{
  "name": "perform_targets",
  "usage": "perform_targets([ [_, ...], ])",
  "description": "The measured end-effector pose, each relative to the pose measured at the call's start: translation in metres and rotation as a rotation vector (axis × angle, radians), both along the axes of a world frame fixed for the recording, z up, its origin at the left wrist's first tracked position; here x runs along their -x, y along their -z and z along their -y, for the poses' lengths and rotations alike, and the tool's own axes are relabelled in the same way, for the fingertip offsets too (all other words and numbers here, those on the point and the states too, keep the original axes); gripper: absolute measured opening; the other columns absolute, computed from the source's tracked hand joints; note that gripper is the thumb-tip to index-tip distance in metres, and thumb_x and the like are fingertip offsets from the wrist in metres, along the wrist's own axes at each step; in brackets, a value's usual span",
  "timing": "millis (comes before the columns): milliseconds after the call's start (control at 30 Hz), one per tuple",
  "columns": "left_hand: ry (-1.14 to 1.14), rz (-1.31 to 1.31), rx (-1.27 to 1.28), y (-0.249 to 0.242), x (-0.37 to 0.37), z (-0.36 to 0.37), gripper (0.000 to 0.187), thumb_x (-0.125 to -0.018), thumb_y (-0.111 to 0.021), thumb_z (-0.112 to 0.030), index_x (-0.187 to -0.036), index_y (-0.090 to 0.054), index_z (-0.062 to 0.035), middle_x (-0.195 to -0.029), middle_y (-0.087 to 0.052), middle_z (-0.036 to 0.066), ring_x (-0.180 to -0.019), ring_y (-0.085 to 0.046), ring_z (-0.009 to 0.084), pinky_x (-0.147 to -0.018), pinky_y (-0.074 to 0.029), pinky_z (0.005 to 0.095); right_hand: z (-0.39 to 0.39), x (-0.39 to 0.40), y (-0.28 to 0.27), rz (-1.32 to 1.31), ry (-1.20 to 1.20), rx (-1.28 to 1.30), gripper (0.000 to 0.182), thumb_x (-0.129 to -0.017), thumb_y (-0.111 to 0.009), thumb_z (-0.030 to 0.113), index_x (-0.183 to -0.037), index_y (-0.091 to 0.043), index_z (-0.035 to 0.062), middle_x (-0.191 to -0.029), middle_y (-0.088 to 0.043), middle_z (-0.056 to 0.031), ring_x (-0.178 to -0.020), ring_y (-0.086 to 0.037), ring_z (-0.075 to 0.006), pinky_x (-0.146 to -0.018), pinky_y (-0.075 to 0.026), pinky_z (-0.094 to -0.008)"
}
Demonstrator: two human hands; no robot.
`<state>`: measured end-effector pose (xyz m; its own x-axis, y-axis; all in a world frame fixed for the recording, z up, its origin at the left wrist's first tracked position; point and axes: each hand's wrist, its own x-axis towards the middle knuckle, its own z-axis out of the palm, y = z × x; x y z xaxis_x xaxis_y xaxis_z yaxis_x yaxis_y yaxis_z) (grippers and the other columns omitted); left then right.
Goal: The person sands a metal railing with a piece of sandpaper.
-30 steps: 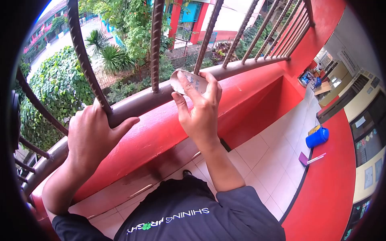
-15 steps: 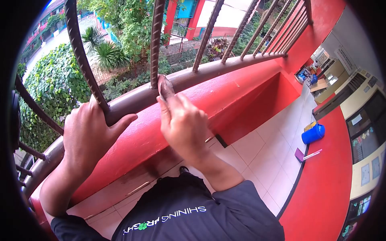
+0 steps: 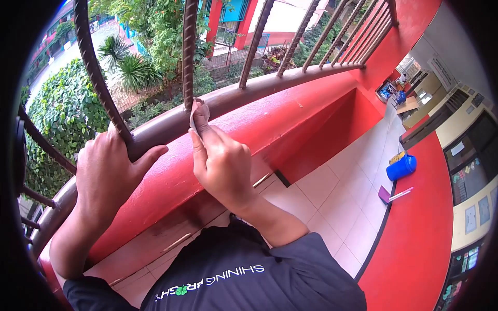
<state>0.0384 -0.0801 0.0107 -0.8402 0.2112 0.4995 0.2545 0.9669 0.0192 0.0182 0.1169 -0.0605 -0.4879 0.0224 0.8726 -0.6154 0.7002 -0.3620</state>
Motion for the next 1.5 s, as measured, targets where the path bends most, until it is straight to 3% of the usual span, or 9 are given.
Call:
perform_targets([
  [367,-0.017,-0.006,0.052,-0.006,-0.003,0.001,0.068,-0.081,-0.078,-0.063,-0.090,-0.064,0.0036,-0.070,-0.068,0.021,-0.068,-0.071,0.0401,-0.064,-0.058,0.0473,-0.035,0.016,0.005,0.054,0.143,-0.073,0.033,-0.105,-0.057,0.021,-0.132,-0.070,0.0092,-0.097,-0.075,-0.0197,-0.072,-0.070,-0.0409,-0.062,-0.055,-0.0486],
  [400,-0.002,0.007,0.014,-0.007,-0.003,0.001,0.068,-0.081,-0.079,-0.062,-0.091,-0.064,0.0036,-0.070,-0.068,0.021,-0.068,-0.071,0.0402,-0.065,-0.058,0.0472,-0.017,-0.004,-0.065,0.559,0.155,0.399,0.037,-0.104,-0.058,0.011,-0.140,-0.064,0.0050,-0.104,-0.074,-0.0235,-0.091,-0.072,-0.0407,-0.074,-0.057,-0.0438],
  [533,0.004,-0.002,-0.015,-0.003,-0.004,-0.003,0.068,-0.081,-0.080,-0.062,-0.092,-0.064,0.0032,-0.073,-0.070,0.022,-0.071,-0.072,0.0394,-0.067,-0.058,0.0473,-0.015,0.000,0.011,0.122,0.144,-0.127,0.038,-0.104,-0.059,0.023,-0.140,-0.065,0.0126,-0.081,-0.071,-0.0160,-0.068,-0.069,-0.0398,-0.058,-0.054,-0.0514],
  [867,-0.056,0.145,-0.052,-0.013,-0.008,-0.008,0.073,-0.082,-0.076,-0.068,-0.091,-0.066,0.0038,-0.082,-0.069,0.022,-0.082,-0.070,0.0410,-0.078,-0.054,0.0509,-0.054,-0.021,0.003,0.147,0.110,-0.122,0.032,-0.105,-0.058,0.022,-0.132,-0.071,0.0132,-0.076,-0.066,-0.0217,-0.067,-0.067,-0.0413,-0.057,-0.051,-0.0495],
  [933,-0.080,0.162,-0.039,-0.012,-0.006,-0.009,0.072,-0.081,-0.077,-0.067,-0.091,-0.066,0.0038,-0.080,-0.068,0.022,-0.080,-0.070,0.0409,-0.077,-0.054,0.0505,-0.101,-0.028,0.002,0.252,0.335,0.193,0.034,-0.107,-0.058,0.020,-0.129,-0.069,-0.0038,-0.088,-0.076,-0.0206,-0.074,-0.070,-0.0181,-0.067,-0.052,-0.0392],
  [1100,-0.138,0.181,-0.013,-0.009,-0.005,-0.010,0.070,-0.080,-0.079,-0.065,-0.091,-0.065,0.0027,-0.078,-0.067,0.021,-0.075,-0.069,0.0406,-0.073,-0.054,0.0499,-0.277,-0.070,0.138,0.504,0.573,0.425,0.051,-0.109,-0.056,0.036,-0.111,-0.068,-0.0129,-0.079,-0.061,-0.0019,-0.071,-0.050,-0.0148,-0.070,-0.046,-0.0382],
  [1200,-0.136,0.149,0.030,-0.003,-0.002,-0.005,0.068,-0.080,-0.080,-0.064,-0.094,-0.063,0.0009,-0.076,-0.067,0.020,-0.075,-0.069,0.0399,-0.071,-0.053,0.0496,-0.301,-0.138,0.227,0.724,0.776,0.301,0.081,-0.099,-0.052,0.070,-0.100,-0.069,-0.0090,-0.066,-0.044,-0.0129,-0.065,-0.043,-0.0185,-0.065,-0.040,-0.0432],
  [1400,-0.133,0.250,-0.024,-0.010,0.000,-0.007,0.069,-0.073,-0.086,-0.061,-0.094,-0.059,-0.0013,-0.074,-0.067,0.017,-0.077,-0.070,0.0377,-0.070,-0.053,0.0486,-0.300,-0.215,0.356,0.941,0.811,0.441,0.049,-0.104,-0.062,0.043,-0.111,-0.074,-0.0046,-0.085,-0.067,-0.0069,-0.073,-0.058,-0.0161,-0.063,-0.047,-0.0349],
  [1500,-0.142,0.120,-0.028,-0.008,-0.009,-0.009,0.072,-0.072,-0.089,-0.054,-0.108,-0.058,0.0001,-0.100,-0.069,0.021,-0.099,-0.069,0.0373,-0.088,-0.054,0.0478,-0.235,-0.148,0.267,0.775,0.506,0.700,0.040,-0.104,-0.063,0.030,-0.122,-0.070,-0.0062,-0.095,-0.070,-0.0085,-0.081,-0.061,-0.0162,-0.074,-0.051,-0.0325],
])
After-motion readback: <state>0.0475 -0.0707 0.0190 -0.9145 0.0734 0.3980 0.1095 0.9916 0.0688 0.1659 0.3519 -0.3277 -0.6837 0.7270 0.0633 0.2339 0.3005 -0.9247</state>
